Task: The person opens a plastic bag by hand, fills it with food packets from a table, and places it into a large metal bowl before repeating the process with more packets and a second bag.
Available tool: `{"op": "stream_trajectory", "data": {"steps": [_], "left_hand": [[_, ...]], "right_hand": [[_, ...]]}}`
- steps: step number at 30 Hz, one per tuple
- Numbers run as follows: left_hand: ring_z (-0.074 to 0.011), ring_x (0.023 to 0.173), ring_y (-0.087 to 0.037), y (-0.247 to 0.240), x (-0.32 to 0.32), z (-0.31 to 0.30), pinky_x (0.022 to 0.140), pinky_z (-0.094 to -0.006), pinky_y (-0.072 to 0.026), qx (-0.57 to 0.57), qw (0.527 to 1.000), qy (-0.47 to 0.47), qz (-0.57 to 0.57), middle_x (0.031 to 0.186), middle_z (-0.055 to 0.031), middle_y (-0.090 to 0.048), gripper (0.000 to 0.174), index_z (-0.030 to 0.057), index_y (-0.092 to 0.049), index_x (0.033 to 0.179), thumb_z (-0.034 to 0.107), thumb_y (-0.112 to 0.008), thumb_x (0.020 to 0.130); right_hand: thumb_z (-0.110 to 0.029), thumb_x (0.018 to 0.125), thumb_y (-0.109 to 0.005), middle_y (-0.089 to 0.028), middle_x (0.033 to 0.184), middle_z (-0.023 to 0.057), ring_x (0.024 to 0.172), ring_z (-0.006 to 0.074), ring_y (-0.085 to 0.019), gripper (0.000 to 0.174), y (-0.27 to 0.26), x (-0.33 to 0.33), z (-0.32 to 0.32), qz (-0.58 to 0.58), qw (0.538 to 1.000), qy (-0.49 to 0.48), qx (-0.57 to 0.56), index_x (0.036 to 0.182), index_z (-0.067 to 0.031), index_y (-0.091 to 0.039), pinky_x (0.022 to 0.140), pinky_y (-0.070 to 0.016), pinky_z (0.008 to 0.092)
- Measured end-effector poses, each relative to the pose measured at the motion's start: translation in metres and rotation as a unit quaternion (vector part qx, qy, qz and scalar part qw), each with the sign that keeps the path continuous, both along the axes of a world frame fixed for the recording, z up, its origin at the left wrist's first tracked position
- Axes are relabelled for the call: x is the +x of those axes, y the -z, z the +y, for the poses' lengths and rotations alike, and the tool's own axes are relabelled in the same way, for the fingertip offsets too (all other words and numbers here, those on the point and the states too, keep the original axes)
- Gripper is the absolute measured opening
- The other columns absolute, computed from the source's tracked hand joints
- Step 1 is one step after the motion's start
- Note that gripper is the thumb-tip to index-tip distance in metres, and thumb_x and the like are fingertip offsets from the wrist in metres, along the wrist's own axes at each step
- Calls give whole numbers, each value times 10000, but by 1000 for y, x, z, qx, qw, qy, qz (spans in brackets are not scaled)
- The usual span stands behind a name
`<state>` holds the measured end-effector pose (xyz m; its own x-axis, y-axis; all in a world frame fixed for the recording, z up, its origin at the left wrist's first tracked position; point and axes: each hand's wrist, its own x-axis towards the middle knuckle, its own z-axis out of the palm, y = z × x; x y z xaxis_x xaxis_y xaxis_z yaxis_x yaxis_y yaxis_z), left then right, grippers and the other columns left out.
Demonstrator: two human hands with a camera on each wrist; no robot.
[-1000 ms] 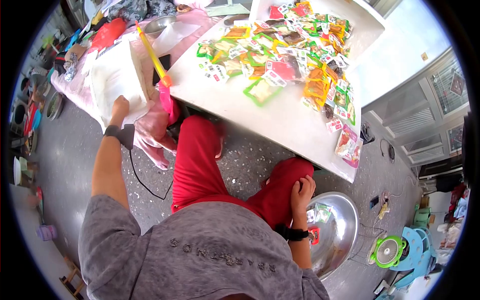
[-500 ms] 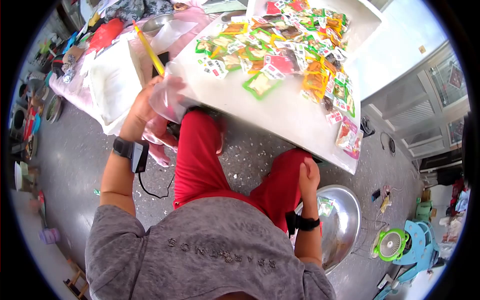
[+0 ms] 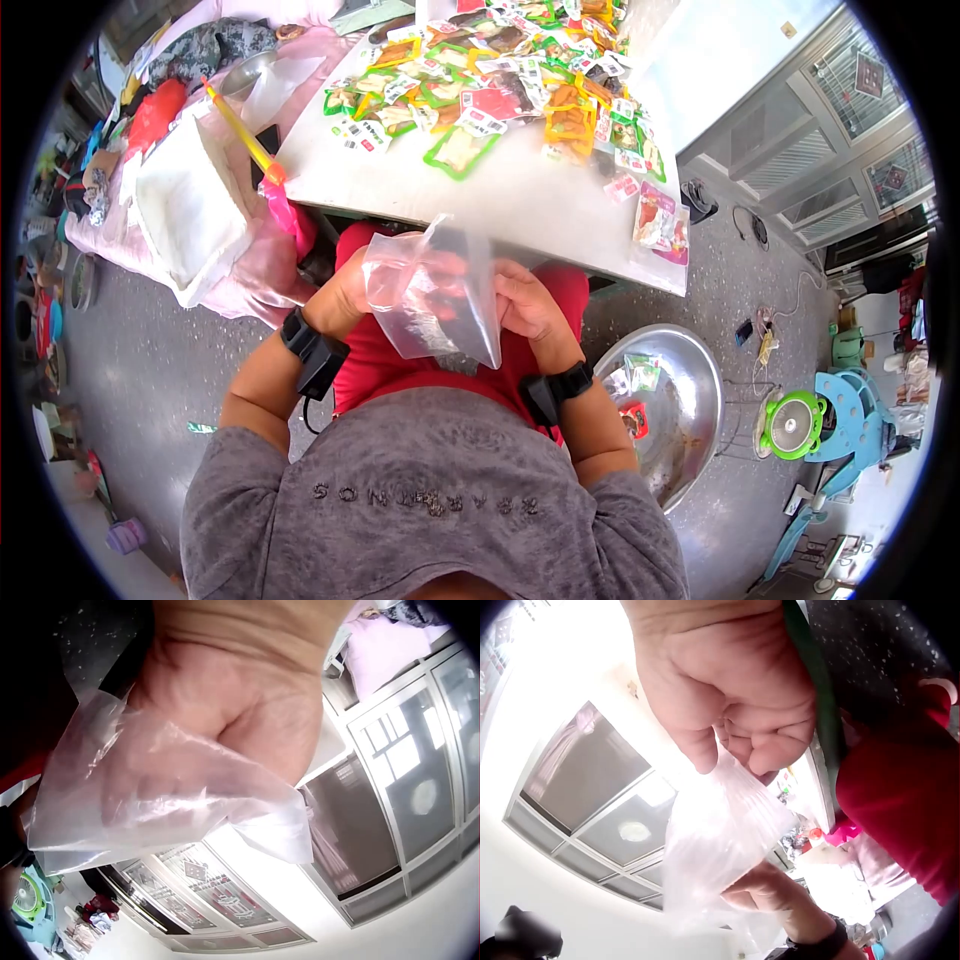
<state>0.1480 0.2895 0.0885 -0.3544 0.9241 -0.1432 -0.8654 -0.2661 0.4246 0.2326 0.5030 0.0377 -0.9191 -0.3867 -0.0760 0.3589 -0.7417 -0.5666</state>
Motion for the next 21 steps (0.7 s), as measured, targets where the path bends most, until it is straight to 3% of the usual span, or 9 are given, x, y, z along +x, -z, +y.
{"op": "stream_trajectory", "data": {"steps": [4, 5, 6, 8, 10, 13, 15, 18, 21], "left_hand": [[-376, 839, -520, 18, -11, -17, 711, -579, -389, -54, 994, -46, 88, 1004, -206, -505, 405, -36, -402, 1107, 184, -476, 775], [-308, 783, -543, 23, -20, -21, 687, -517, -427, -126, 977, -42, 169, 965, -178, -527, 425, -29, -426, 1084, 261, -488, 779], [-321, 890, -518, 37, -30, -29, 764, -462, -420, -56, 995, -54, 57, 1012, -179, -514, 367, -5, -456, 1051, 270, -445, 809], [-301, 840, -543, 44, -47, -39, 734, -435, -443, -97, 989, -106, -31, 968, -152, -541, 386, 32, -474, 1004, 368, -412, 824], [-241, 737, -561, 44, -54, -47, 658, -379, -470, -165, 969, -181, 36, 875, -100, -569, 421, 62, -478, 922, 459, -388, 813], [-158, 582, -497, 60, -61, -57, 526, -276, -420, -209, 941, -229, 138, 728, -49, -537, 266, 57, -482, 870, 315, -467, 812], [-117, 535, -450, 85, -70, -63, 475, -237, -372, -290, 875, -271, 275, 659, -21, -504, 164, 54, -491, 833, 215, -492, 806], [-82, 557, -438, 80, -59, -73, 476, -217, -346, -434, 810, -249, 307, 620, 6, -468, 73, 43, -500, 789, 115, -495, 776], [-165, 577, -469, 82, -50, -67, 507, -259, -379, -519, 511, -384, 567, 634, -67, -494, 108, 8, -502, 748, 112, -525, 733]], "right_hand": [[-127, 761, -559, -565, 794, 42, 715, 150, -549, 158, 5, -7, 13, 40, 996, 70, 27, 892, -43, -526, 648, -448, 256], [-90, 769, -534, -543, 707, 31, 629, 135, -529, 79, 0, -7, 12, -13, 987, 132, 90, 833, -48, -515, 574, -434, 240], [-76, 770, -521, -541, 707, 33, 627, 135, -527, 68, 0, -11, 10, -16, 980, 163, 114, 831, -48, -511, 567, -432, 243], [-49, 772, -495, -536, 707, 38, 623, 135, -522, 55, 2, -21, 8, -20, 961, 224, 162, 826, -47, -503, 554, -428, 249], [-77, 774, -510, -526, 731, 42, 605, 131, -520, 89, 8, -31, 5, -25, 941, 263, 213, 845, -30, -485, 495, -391, 225], [-99, 760, -520, -518, 709, 48, 577, 113, -503, 123, 10, -43, -10, -47, 902, 311, 297, 838, -12, -481, 461, -368, 215], [-94, 757, -518, -517, 684, 51, 554, 106, -490, 117, 18, -49, -13, -25, 897, 284, 337, 828, -9, -482, 449, -359, 211], [-82, 722, -495, -491, 583, 24, 489, 91, -426, 49, 25, -52, -26, -21, 890, 271, 366, 707, -35, -498, 431, -323, 213], [-101, 733, -494, -492, 584, 32, 484, 97, -430, 83, 29, -52, -45, -29, 891, 265, 368, 701, -25, -503, 434, -326, 216]]}}
